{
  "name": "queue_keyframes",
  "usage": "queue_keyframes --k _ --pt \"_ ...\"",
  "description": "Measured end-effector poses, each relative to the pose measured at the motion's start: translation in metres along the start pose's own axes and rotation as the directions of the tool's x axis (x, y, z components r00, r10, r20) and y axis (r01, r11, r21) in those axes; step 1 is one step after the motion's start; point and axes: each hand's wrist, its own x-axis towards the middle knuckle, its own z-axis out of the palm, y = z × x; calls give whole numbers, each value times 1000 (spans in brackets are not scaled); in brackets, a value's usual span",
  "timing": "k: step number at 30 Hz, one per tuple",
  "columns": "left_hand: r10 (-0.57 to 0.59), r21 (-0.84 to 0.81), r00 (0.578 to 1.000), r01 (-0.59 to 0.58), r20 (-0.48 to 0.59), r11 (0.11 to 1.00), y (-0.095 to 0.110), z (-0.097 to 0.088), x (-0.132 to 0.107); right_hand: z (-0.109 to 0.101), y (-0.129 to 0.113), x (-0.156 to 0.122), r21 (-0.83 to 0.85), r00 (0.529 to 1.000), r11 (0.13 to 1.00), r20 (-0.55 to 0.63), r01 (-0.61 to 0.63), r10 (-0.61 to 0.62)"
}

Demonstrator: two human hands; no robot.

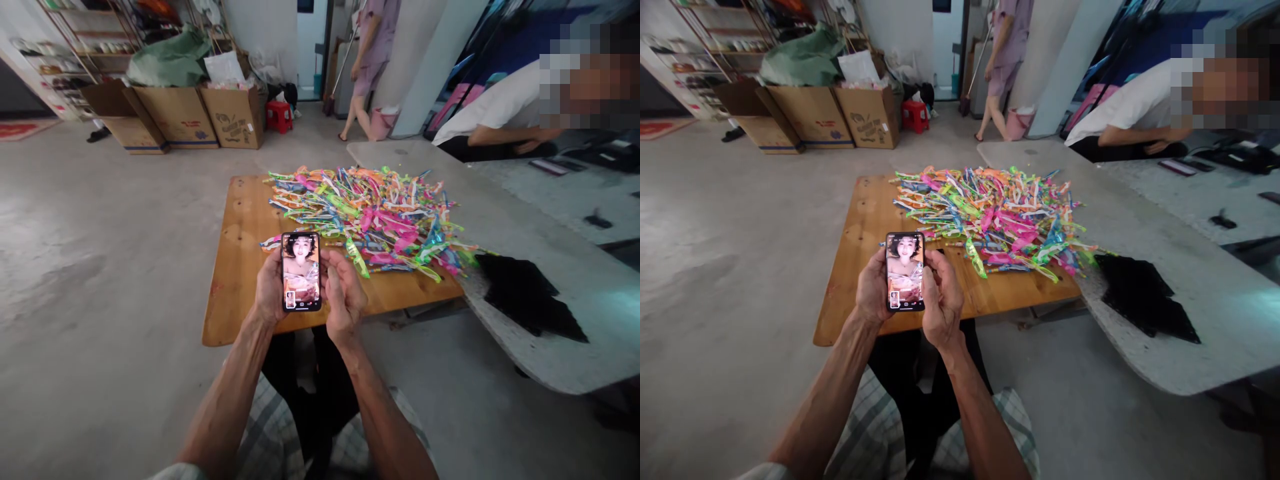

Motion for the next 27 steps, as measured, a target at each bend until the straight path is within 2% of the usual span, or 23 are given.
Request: queue_keyframes --k 5,11,27 --pt "4 2 1000 -4 -12 1000 0 0 1 -1 -1 1 -35 1000 999 -15 8 -8" --pt "9 54 1000 -11 30 999 -2 -1 1 -2 0 2 -15 999 999 -18 43 -43" --pt "-7 45 999 5 40 999 -2 5 1 -3 -3 3 -19 998 999 -31 48 -49"
